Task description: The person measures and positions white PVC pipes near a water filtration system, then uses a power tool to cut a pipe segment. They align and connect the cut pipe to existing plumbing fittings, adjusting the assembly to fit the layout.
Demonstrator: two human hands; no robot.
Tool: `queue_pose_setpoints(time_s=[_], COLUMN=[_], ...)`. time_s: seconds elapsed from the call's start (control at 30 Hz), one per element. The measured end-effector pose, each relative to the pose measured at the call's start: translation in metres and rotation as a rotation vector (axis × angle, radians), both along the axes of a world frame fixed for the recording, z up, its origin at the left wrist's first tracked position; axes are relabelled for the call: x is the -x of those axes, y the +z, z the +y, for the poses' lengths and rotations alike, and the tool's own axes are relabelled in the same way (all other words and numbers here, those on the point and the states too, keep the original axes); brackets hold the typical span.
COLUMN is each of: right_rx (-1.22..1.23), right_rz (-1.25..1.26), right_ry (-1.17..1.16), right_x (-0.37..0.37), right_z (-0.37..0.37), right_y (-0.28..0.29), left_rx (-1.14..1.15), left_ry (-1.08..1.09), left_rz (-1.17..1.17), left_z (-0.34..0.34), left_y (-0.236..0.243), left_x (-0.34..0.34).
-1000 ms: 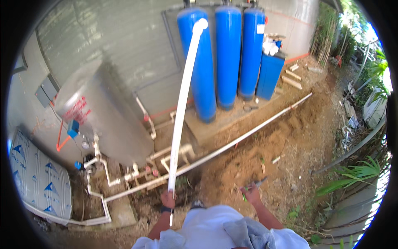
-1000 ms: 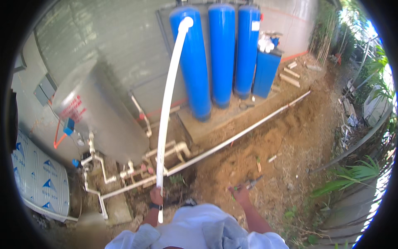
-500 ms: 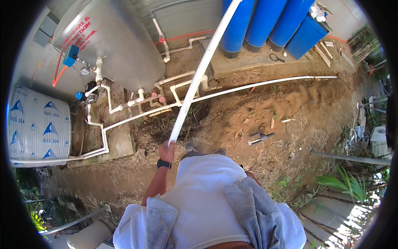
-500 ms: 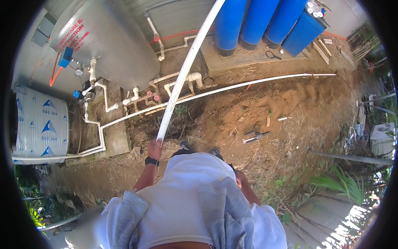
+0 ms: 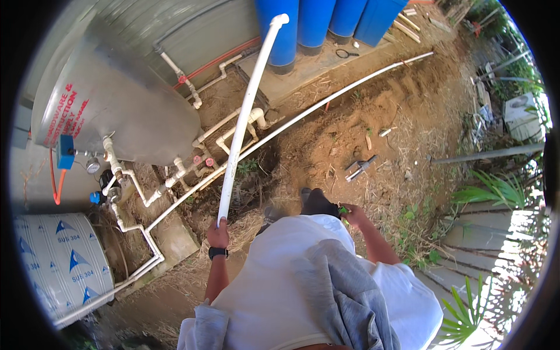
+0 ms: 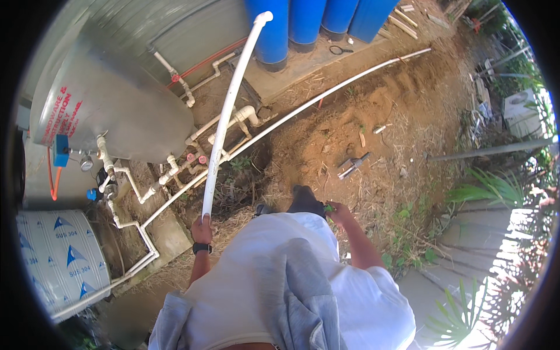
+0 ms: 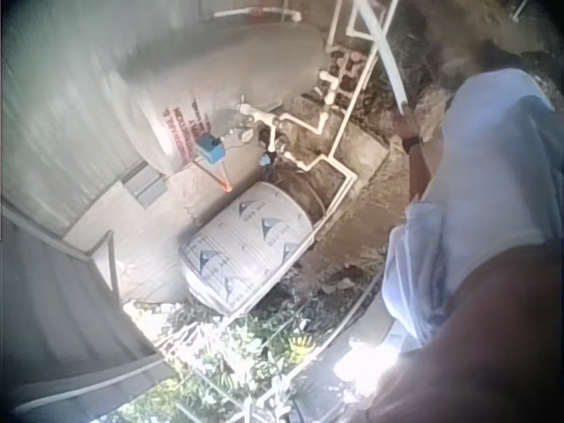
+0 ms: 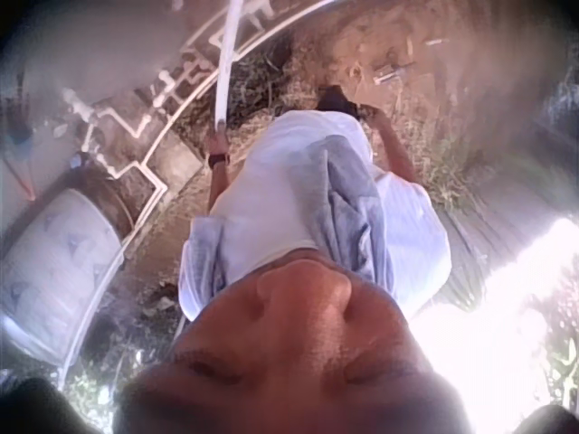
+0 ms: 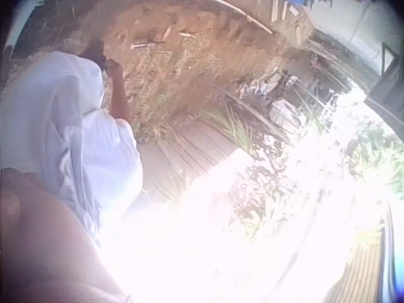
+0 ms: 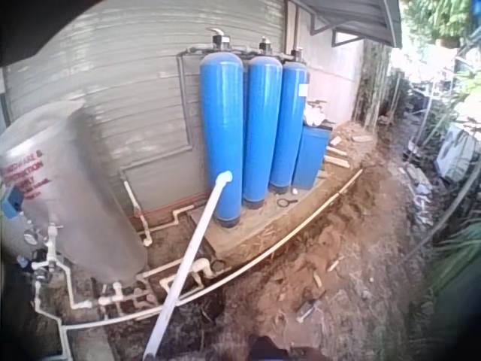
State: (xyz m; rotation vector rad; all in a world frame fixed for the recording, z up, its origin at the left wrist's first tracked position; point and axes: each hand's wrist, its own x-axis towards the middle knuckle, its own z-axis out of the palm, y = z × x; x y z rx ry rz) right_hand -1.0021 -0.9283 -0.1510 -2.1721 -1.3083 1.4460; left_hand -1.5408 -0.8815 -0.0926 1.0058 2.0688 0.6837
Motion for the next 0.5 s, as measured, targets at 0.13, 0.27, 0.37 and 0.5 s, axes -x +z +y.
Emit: queue_pose_setpoints(time_s=[0.13,0.27,0.37,0.5], right_rx=[0.252,0.149,0.073,-0.082], right_rz=[-0.206,-0.25,-0.295,-0.293], right_ry=[0.19,0.369,0.6,0.666], right_x=[0.018,0.016,0.006,0.012], right_z=[0.043,0.076,0.101,0.122], right_y=[0.025,0.036,0.052,0.071], left_rx=[0.055,0.072,0.085,0.069], left_ry=[0.016,0.029,0.056,0.029], left_rz=[-0.048,0.022,-0.011,-0.028], left_z=[0.002,0.001,0.016,0.032], left_y=[0.002,-0.007,0.021,0.027], left_x=[0.015,0.018,-0.008,-0.016])
